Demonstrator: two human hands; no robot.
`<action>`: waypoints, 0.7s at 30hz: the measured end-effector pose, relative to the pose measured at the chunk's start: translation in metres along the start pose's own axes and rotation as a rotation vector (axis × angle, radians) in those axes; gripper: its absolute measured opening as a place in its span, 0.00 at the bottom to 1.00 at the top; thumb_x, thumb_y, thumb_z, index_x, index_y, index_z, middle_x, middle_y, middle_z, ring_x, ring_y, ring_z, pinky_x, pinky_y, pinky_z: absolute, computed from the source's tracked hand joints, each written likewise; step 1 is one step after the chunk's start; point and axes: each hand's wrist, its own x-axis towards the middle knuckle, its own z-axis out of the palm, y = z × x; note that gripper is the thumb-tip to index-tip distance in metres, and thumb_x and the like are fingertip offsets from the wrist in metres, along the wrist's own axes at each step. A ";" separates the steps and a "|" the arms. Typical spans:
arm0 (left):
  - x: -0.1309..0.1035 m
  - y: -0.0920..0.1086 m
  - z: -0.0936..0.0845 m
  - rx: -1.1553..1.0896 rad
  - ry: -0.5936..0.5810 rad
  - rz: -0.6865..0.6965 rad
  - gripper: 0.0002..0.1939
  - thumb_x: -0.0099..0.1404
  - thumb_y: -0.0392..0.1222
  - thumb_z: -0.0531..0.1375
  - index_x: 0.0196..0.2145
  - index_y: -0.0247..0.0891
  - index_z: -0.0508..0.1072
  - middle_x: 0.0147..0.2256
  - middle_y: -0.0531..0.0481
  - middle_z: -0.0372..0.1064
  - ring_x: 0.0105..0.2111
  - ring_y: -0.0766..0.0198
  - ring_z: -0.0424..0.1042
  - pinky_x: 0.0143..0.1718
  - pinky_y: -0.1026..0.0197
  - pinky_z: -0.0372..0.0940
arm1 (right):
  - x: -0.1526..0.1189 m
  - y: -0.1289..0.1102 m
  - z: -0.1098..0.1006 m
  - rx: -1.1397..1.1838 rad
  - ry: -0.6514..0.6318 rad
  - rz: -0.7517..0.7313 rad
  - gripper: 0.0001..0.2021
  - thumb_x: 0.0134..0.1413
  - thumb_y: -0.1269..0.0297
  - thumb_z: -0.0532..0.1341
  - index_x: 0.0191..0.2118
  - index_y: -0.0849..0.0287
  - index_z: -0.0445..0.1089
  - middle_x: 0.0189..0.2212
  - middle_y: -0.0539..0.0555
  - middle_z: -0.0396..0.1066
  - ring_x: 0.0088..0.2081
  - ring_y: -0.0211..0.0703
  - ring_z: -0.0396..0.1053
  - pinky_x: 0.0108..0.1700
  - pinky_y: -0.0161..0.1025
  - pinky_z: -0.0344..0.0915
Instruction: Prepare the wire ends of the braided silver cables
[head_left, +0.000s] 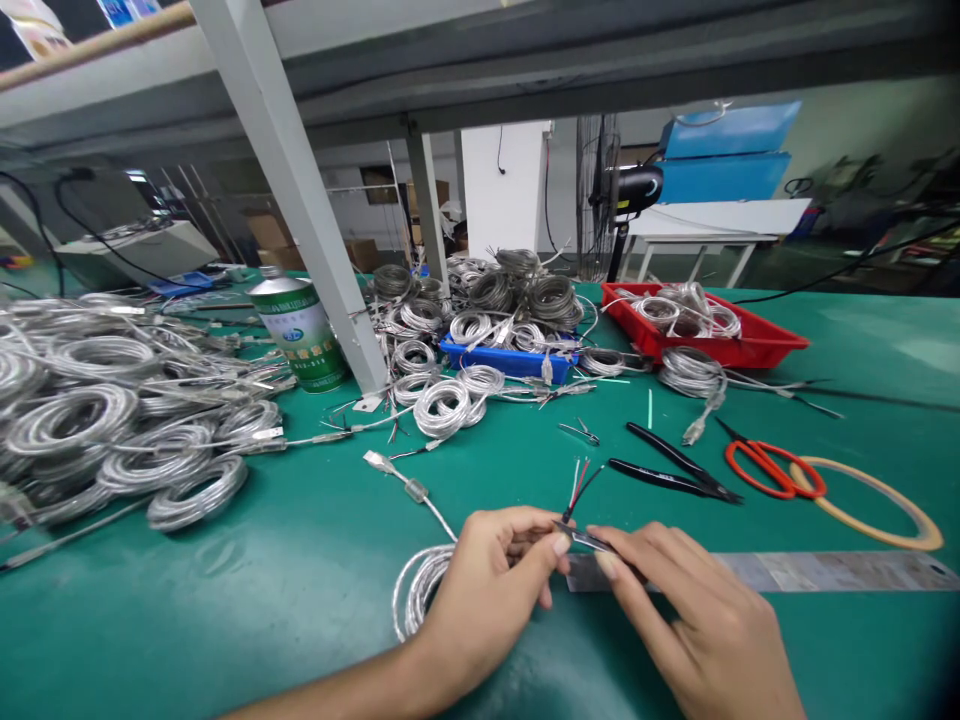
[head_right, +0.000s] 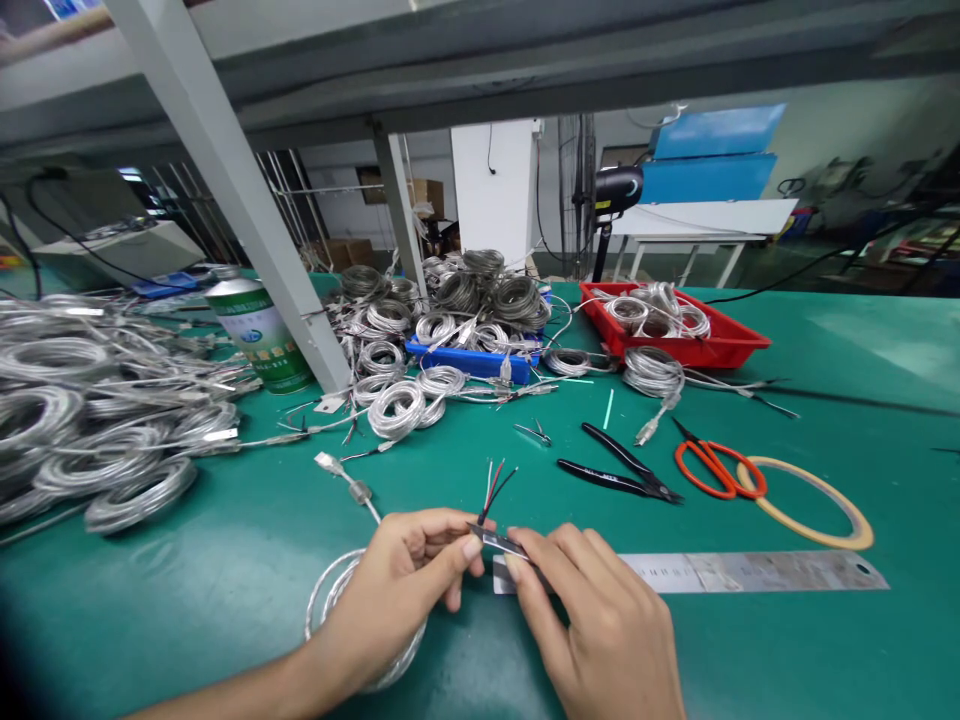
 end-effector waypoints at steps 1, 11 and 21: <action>0.000 0.000 0.000 -0.009 0.004 -0.008 0.10 0.58 0.36 0.56 0.36 0.29 0.74 0.21 0.53 0.65 0.16 0.74 0.58 0.19 0.68 0.54 | 0.000 0.000 0.000 0.005 0.000 0.002 0.12 0.57 0.62 0.52 0.42 0.56 0.70 0.31 0.54 0.70 0.32 0.43 0.67 0.32 0.39 0.62; 0.001 0.002 0.000 -0.039 0.003 -0.020 0.09 0.57 0.34 0.57 0.34 0.28 0.75 0.21 0.52 0.66 0.16 0.74 0.58 0.19 0.69 0.54 | 0.002 0.001 -0.001 0.021 -0.006 -0.011 0.10 0.57 0.62 0.53 0.42 0.55 0.68 0.31 0.53 0.70 0.32 0.44 0.67 0.32 0.40 0.62; -0.002 -0.004 -0.002 0.037 -0.023 0.042 0.12 0.61 0.38 0.54 0.39 0.32 0.74 0.22 0.54 0.64 0.17 0.74 0.57 0.20 0.69 0.53 | 0.000 0.004 -0.003 0.045 -0.019 0.000 0.10 0.56 0.62 0.54 0.42 0.55 0.68 0.30 0.53 0.69 0.31 0.43 0.65 0.31 0.39 0.61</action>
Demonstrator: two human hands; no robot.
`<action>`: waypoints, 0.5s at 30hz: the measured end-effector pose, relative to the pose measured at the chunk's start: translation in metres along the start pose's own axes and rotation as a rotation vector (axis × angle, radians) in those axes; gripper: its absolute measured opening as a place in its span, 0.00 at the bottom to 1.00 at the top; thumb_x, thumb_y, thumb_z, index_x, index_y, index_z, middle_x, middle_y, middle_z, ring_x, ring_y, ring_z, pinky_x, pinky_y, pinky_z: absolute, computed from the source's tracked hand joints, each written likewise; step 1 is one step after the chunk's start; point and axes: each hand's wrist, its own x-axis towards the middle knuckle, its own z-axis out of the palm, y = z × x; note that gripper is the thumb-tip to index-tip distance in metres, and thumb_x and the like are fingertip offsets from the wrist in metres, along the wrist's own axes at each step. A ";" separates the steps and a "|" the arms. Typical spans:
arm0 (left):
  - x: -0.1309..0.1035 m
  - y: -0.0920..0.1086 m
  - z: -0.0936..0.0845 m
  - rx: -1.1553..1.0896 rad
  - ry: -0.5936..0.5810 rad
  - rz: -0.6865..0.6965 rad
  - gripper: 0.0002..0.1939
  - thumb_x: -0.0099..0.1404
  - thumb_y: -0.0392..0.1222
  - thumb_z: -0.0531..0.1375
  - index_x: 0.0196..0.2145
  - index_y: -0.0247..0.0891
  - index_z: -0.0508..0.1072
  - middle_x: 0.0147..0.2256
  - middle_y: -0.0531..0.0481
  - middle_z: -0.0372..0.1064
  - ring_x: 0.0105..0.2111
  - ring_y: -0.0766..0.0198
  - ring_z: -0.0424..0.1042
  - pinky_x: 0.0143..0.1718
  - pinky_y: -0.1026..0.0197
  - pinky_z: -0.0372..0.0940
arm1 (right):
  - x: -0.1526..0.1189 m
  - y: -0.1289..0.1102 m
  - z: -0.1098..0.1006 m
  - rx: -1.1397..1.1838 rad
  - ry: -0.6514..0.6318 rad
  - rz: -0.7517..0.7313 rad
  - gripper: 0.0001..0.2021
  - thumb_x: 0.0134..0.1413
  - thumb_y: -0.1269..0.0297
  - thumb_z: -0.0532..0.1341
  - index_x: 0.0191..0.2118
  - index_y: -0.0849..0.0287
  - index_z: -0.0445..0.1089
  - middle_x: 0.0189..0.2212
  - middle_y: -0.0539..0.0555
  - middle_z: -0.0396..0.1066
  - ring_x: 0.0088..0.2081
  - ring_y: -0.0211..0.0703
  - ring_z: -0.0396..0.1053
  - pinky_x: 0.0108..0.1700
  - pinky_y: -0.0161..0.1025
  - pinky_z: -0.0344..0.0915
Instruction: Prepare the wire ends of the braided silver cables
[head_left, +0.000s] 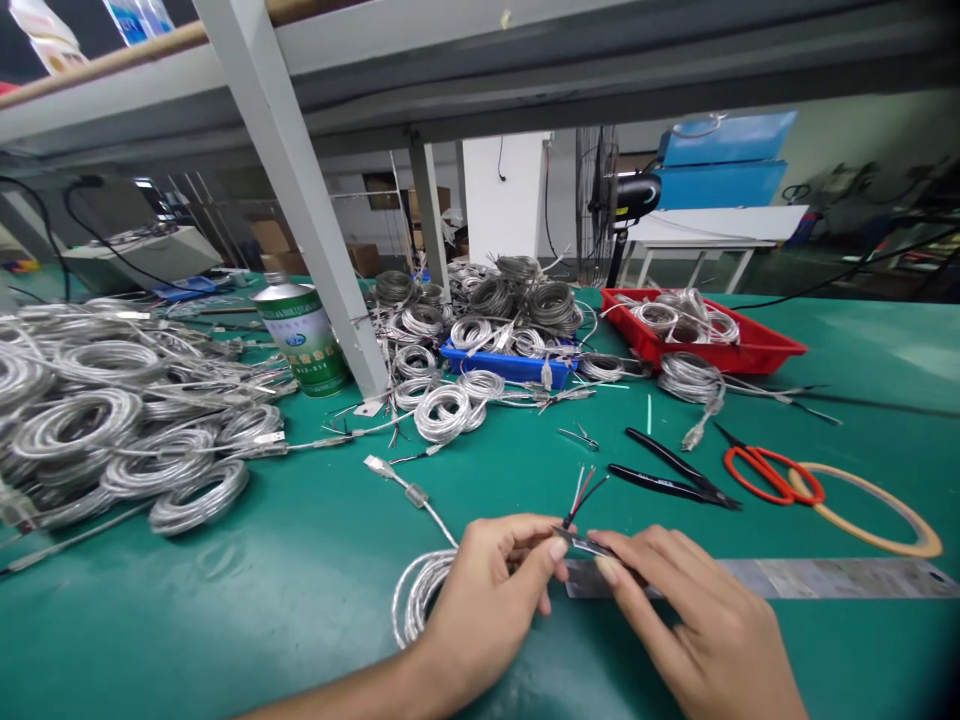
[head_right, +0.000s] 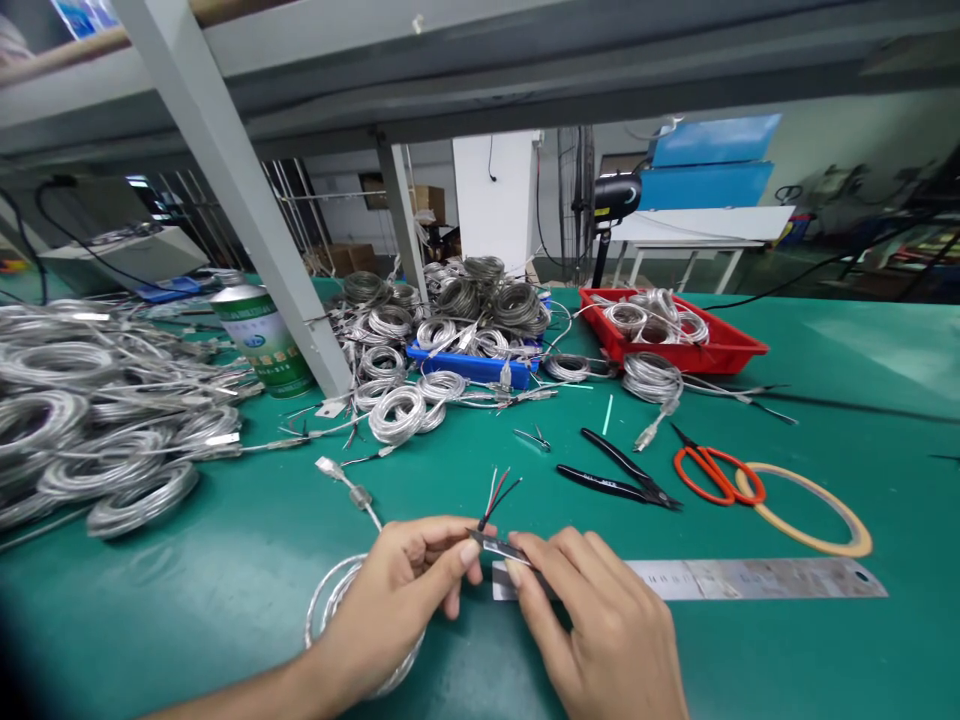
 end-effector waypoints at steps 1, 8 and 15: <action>0.000 0.000 0.000 0.001 -0.004 0.002 0.12 0.61 0.38 0.54 0.39 0.32 0.74 0.22 0.54 0.64 0.17 0.74 0.57 0.20 0.69 0.53 | 0.000 0.000 0.000 0.004 0.000 -0.003 0.10 0.56 0.63 0.54 0.42 0.55 0.68 0.30 0.53 0.69 0.31 0.43 0.65 0.31 0.39 0.61; 0.002 -0.003 0.000 0.007 -0.010 0.017 0.12 0.62 0.40 0.54 0.38 0.32 0.73 0.22 0.54 0.63 0.18 0.74 0.57 0.20 0.68 0.52 | -0.001 0.004 0.001 0.003 0.009 -0.007 0.10 0.56 0.62 0.54 0.42 0.54 0.68 0.31 0.53 0.69 0.31 0.44 0.65 0.31 0.39 0.61; 0.001 -0.002 -0.001 0.018 -0.014 0.026 0.12 0.62 0.41 0.53 0.34 0.32 0.73 0.23 0.55 0.63 0.17 0.74 0.57 0.20 0.68 0.51 | -0.002 0.003 0.000 -0.040 0.017 -0.005 0.11 0.57 0.61 0.53 0.42 0.54 0.68 0.31 0.53 0.69 0.32 0.44 0.66 0.32 0.39 0.61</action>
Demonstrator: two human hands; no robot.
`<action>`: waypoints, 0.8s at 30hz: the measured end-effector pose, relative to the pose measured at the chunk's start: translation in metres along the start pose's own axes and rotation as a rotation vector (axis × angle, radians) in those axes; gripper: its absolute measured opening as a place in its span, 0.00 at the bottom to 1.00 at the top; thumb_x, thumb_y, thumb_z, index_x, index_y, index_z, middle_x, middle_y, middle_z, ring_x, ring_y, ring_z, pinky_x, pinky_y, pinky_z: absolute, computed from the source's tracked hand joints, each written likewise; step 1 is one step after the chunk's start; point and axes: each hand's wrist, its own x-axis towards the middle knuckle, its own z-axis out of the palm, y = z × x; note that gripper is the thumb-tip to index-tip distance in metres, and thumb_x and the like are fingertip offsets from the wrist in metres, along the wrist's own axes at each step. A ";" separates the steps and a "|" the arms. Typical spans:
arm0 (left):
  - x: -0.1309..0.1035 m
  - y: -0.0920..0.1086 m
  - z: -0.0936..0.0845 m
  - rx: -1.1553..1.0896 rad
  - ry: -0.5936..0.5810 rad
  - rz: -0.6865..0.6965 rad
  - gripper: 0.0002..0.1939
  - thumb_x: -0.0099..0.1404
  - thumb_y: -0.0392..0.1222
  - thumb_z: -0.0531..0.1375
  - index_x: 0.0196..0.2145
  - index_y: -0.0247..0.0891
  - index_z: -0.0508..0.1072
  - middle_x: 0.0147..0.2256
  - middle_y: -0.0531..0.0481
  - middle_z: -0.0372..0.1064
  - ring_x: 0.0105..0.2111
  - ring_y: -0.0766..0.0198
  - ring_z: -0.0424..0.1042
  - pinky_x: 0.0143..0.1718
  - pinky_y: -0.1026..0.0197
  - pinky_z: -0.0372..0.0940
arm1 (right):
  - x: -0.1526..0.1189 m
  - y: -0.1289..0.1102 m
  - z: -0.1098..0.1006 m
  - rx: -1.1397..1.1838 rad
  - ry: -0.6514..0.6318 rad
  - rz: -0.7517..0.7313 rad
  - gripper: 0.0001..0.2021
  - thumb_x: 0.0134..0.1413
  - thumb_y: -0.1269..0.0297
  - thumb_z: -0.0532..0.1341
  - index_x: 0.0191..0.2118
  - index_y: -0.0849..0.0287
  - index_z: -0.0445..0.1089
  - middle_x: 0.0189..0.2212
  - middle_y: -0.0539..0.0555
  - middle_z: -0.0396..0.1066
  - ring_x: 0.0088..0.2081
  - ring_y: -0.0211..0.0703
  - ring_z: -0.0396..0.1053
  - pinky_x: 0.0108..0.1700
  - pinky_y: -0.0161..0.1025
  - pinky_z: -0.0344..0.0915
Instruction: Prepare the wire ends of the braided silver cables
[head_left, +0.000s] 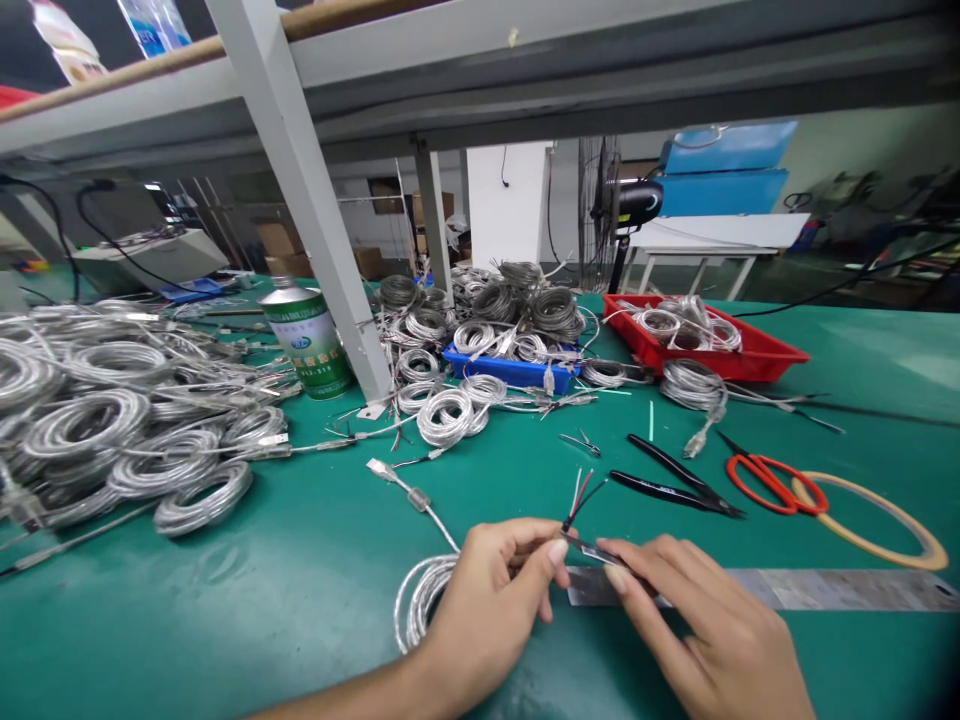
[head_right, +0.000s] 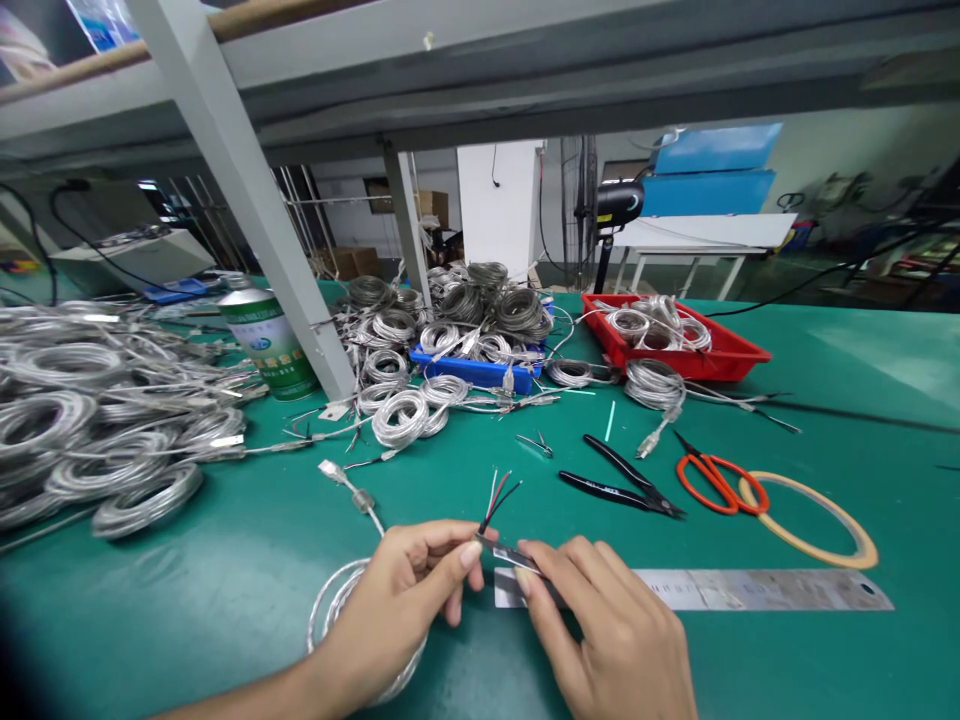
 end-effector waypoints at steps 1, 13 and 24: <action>0.000 0.000 0.000 -0.002 0.002 -0.005 0.12 0.62 0.41 0.53 0.34 0.32 0.73 0.23 0.55 0.63 0.17 0.74 0.57 0.20 0.68 0.51 | 0.000 -0.001 0.000 -0.008 0.003 0.008 0.11 0.57 0.61 0.52 0.42 0.54 0.69 0.31 0.53 0.69 0.32 0.44 0.67 0.32 0.39 0.61; 0.000 0.005 0.002 -0.118 0.052 -0.085 0.09 0.56 0.36 0.58 0.34 0.29 0.75 0.21 0.52 0.67 0.15 0.74 0.59 0.18 0.69 0.53 | 0.002 -0.005 0.000 -0.058 0.029 -0.021 0.13 0.57 0.60 0.52 0.42 0.57 0.70 0.30 0.55 0.70 0.31 0.44 0.68 0.31 0.38 0.62; 0.000 0.006 0.002 -0.082 0.046 -0.072 0.10 0.58 0.37 0.57 0.35 0.28 0.74 0.22 0.51 0.66 0.16 0.73 0.60 0.19 0.68 0.53 | 0.005 -0.007 -0.002 -0.035 0.009 -0.009 0.13 0.57 0.60 0.52 0.41 0.57 0.70 0.29 0.54 0.70 0.31 0.44 0.67 0.31 0.39 0.62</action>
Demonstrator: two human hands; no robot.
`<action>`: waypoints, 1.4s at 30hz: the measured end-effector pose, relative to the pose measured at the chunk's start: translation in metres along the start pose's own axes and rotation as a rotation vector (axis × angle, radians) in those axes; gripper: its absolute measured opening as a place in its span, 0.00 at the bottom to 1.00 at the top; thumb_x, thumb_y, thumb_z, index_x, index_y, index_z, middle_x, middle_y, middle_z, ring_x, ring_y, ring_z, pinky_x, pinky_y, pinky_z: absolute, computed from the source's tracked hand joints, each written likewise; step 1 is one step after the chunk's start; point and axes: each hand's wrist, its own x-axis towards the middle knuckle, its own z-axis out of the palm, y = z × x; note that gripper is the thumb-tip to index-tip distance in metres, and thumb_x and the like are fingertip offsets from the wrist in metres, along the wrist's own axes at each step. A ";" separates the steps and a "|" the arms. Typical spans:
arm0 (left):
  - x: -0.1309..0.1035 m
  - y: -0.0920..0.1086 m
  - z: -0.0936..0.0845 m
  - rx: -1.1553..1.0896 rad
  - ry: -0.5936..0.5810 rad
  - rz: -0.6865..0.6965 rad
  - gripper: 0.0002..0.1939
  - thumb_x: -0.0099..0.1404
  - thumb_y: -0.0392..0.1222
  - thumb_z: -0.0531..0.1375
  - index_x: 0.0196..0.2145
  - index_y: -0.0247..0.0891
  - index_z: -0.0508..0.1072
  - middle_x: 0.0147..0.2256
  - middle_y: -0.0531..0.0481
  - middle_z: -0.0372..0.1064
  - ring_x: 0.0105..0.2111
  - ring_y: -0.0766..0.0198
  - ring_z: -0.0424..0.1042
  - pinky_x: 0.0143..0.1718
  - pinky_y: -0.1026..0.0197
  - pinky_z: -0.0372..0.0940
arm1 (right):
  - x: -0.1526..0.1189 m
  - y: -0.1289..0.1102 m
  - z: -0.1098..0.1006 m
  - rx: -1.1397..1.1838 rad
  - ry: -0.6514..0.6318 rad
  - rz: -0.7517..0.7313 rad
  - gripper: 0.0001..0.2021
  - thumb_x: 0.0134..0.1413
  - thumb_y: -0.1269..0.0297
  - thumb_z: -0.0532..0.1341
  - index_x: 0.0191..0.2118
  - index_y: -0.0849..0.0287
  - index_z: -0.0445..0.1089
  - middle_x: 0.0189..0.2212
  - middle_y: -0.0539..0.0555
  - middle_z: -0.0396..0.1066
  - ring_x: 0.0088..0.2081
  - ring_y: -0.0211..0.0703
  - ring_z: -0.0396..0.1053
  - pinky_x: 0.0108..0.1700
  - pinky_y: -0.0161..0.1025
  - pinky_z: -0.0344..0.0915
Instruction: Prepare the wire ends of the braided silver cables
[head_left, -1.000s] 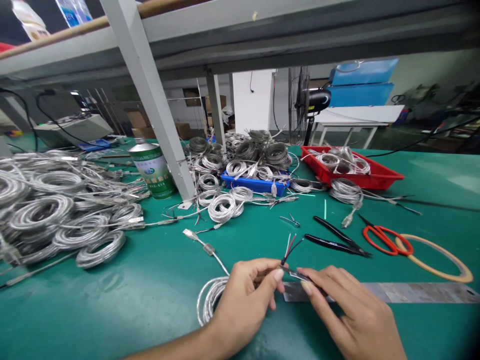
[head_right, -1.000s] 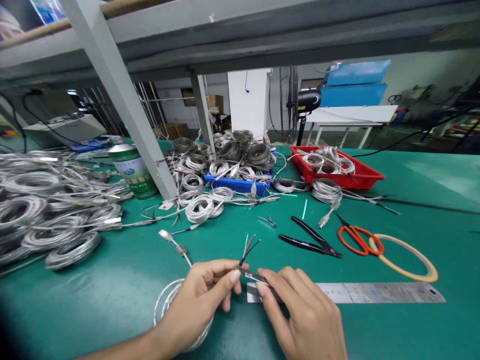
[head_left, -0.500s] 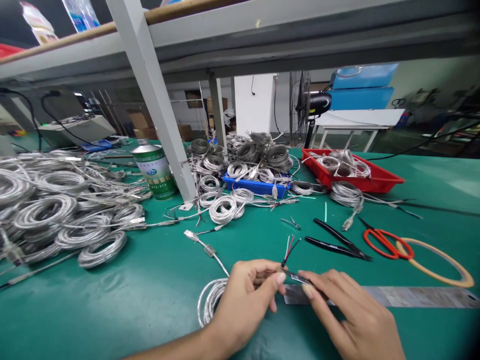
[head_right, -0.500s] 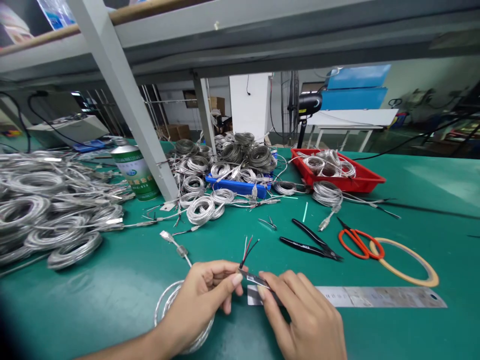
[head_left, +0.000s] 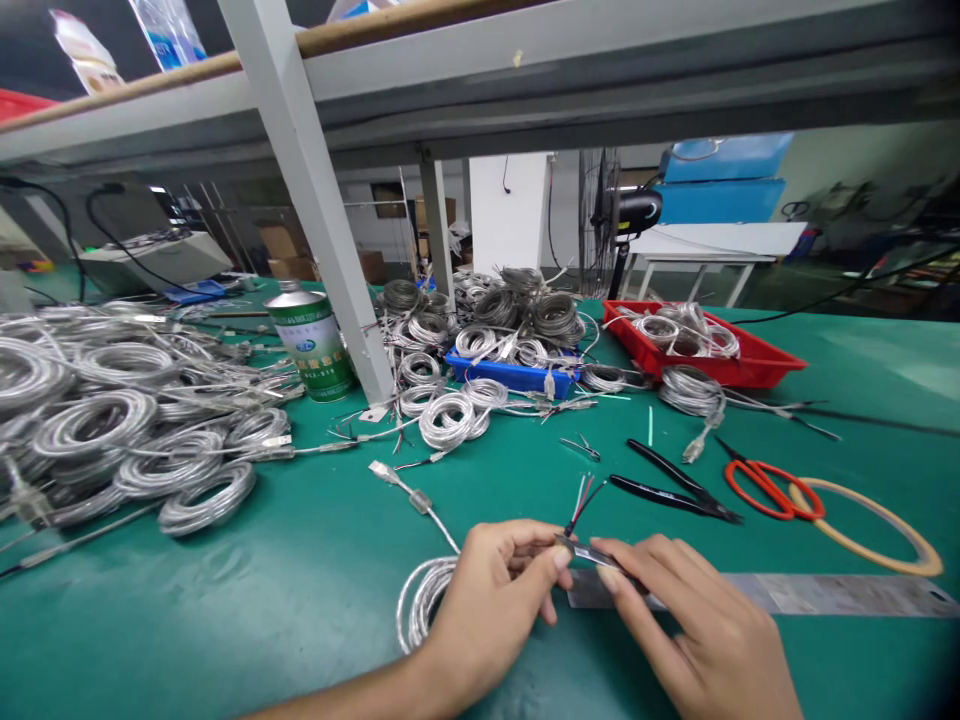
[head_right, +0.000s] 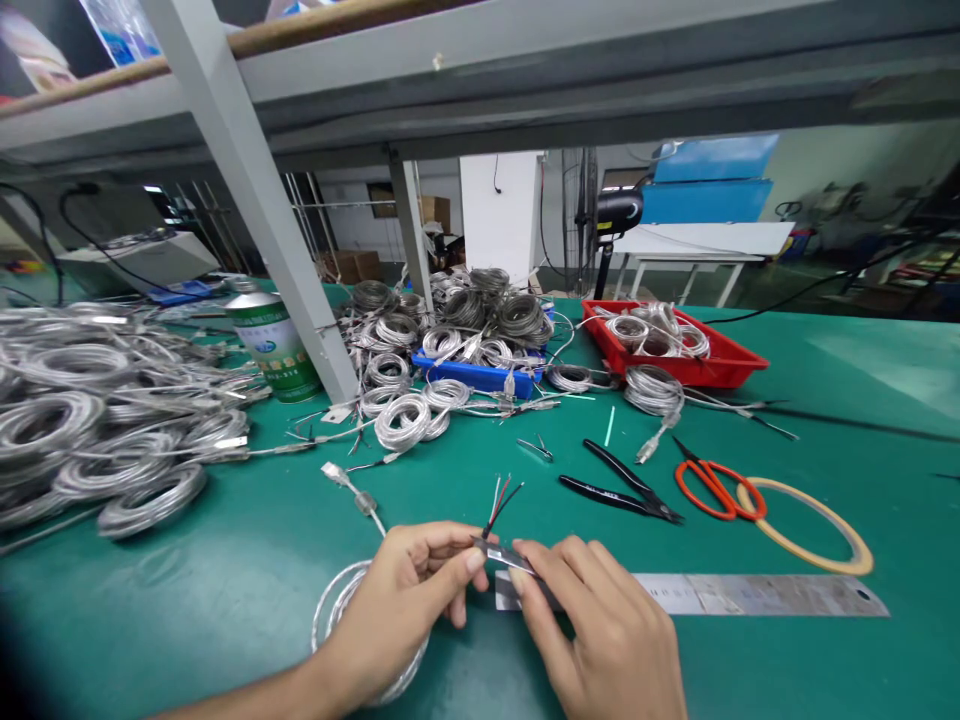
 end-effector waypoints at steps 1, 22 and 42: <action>-0.001 0.000 0.000 0.008 -0.001 0.005 0.11 0.58 0.38 0.56 0.36 0.28 0.73 0.22 0.51 0.66 0.16 0.73 0.59 0.19 0.68 0.53 | 0.000 0.000 0.000 0.000 0.002 -0.001 0.13 0.57 0.60 0.52 0.41 0.57 0.70 0.29 0.55 0.70 0.31 0.44 0.67 0.31 0.38 0.62; -0.001 -0.002 -0.003 0.035 -0.045 0.052 0.12 0.61 0.43 0.54 0.35 0.32 0.74 0.22 0.54 0.64 0.16 0.73 0.58 0.19 0.68 0.51 | 0.000 0.005 -0.002 -0.049 0.038 -0.047 0.13 0.57 0.60 0.52 0.41 0.58 0.71 0.29 0.55 0.71 0.30 0.42 0.68 0.30 0.36 0.63; -0.002 -0.002 -0.001 -0.037 -0.040 0.012 0.10 0.57 0.39 0.59 0.34 0.30 0.75 0.20 0.53 0.65 0.16 0.74 0.57 0.17 0.70 0.54 | 0.007 -0.010 -0.004 0.276 -0.079 0.187 0.12 0.58 0.58 0.50 0.33 0.54 0.68 0.24 0.48 0.70 0.27 0.38 0.71 0.26 0.28 0.65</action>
